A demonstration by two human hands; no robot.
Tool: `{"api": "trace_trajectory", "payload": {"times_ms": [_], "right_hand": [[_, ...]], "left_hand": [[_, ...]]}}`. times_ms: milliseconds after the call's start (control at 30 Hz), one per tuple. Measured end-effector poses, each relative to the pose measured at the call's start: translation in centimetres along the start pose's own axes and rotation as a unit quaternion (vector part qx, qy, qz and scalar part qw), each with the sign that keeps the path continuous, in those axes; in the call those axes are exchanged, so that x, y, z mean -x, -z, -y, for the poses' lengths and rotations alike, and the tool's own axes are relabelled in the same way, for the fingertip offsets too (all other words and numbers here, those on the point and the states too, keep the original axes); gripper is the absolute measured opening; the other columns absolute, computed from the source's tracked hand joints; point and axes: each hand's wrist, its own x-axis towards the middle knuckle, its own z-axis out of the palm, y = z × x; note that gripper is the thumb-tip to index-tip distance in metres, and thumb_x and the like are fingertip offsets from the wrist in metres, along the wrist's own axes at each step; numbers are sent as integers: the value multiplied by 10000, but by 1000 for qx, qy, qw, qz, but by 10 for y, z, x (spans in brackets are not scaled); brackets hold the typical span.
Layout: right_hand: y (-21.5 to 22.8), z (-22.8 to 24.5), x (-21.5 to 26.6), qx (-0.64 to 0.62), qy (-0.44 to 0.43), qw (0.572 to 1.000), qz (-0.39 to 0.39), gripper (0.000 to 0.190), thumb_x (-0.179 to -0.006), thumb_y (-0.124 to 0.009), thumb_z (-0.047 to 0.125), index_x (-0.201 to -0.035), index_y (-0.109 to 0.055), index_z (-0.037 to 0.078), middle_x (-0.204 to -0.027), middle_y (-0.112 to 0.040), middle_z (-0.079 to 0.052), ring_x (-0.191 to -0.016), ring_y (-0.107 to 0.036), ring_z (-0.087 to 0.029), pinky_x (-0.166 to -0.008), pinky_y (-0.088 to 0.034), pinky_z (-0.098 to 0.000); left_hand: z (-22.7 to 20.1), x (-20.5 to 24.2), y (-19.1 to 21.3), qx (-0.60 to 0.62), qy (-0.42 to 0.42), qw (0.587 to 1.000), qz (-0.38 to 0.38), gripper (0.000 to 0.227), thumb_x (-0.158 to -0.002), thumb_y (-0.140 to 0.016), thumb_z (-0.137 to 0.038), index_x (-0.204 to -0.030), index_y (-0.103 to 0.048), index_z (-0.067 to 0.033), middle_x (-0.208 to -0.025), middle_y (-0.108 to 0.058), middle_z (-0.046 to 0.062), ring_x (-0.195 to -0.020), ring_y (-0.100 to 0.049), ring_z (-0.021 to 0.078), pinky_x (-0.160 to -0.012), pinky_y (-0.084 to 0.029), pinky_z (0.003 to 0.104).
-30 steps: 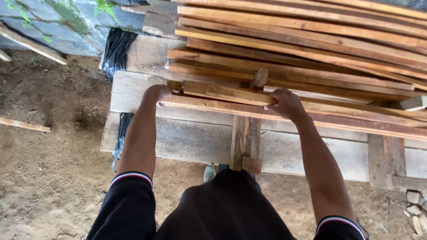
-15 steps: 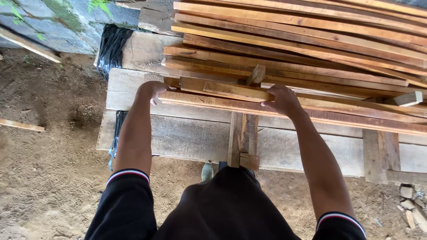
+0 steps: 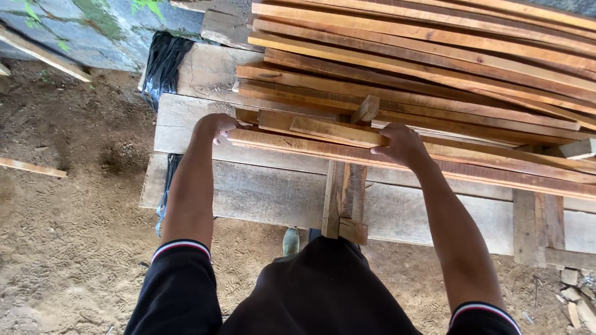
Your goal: Sort and bundle thin wooden slats in a workshop environment.
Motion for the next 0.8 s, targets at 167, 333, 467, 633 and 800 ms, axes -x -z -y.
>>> {"api": "trace_trajectory", "payload": {"times_ms": [167,333,467,633,800], "right_hand": [[-4,11,-5,-1,4,1000,8,585,-798,-813,462,-1302,-732,175,-1304,-698,-23,-1277,-632,-273,-1038,-537,-506],[-2,24,-14,-6,-9,1000,20,615,-784,-802,512,-1313,-724,209,-1342,-686,15,-1281,-632,-255,-1057,-528,-510],[2,28,-11,-21,-8,1000,21,617,-781,-818,491,-1314,-726,191,-1314,-704,4,-1271,-640,-280,-1057,-521,-524],[-5,32,-13,-46,-11,999,22,617,-782,-824,490,-1303,-730,174,-1288,-721,-12,-1260,-644,-301,-1064,-515,-530],[-15,57,-33,-45,26,999,-1,623,-760,-842,532,-1259,-752,169,-1233,-747,-25,-1206,-674,-317,-1033,-530,-527]], "left_hand": [[8,3,3,32,11,999,-24,550,-989,-549,-182,-1493,-435,5,-1578,-444,207,-1509,-356,376,-1153,-204,770],[35,-20,19,44,-6,998,-38,482,-1008,-584,-209,-1443,-524,-11,-1516,-532,191,-1487,-408,358,-1159,-167,770],[27,59,-3,2,-128,991,-42,487,-990,-637,-100,-1443,-522,34,-1416,-579,265,-1435,-426,434,-1187,-224,737],[61,-14,-21,258,-106,960,-31,329,-1025,-610,-358,-1226,-691,-110,-1023,-744,49,-793,-689,189,-923,-601,566],[51,20,-29,305,-126,942,-56,364,-1005,-518,-187,-1321,-670,-91,-867,-535,-29,-604,-347,60,-918,-646,574]]}}
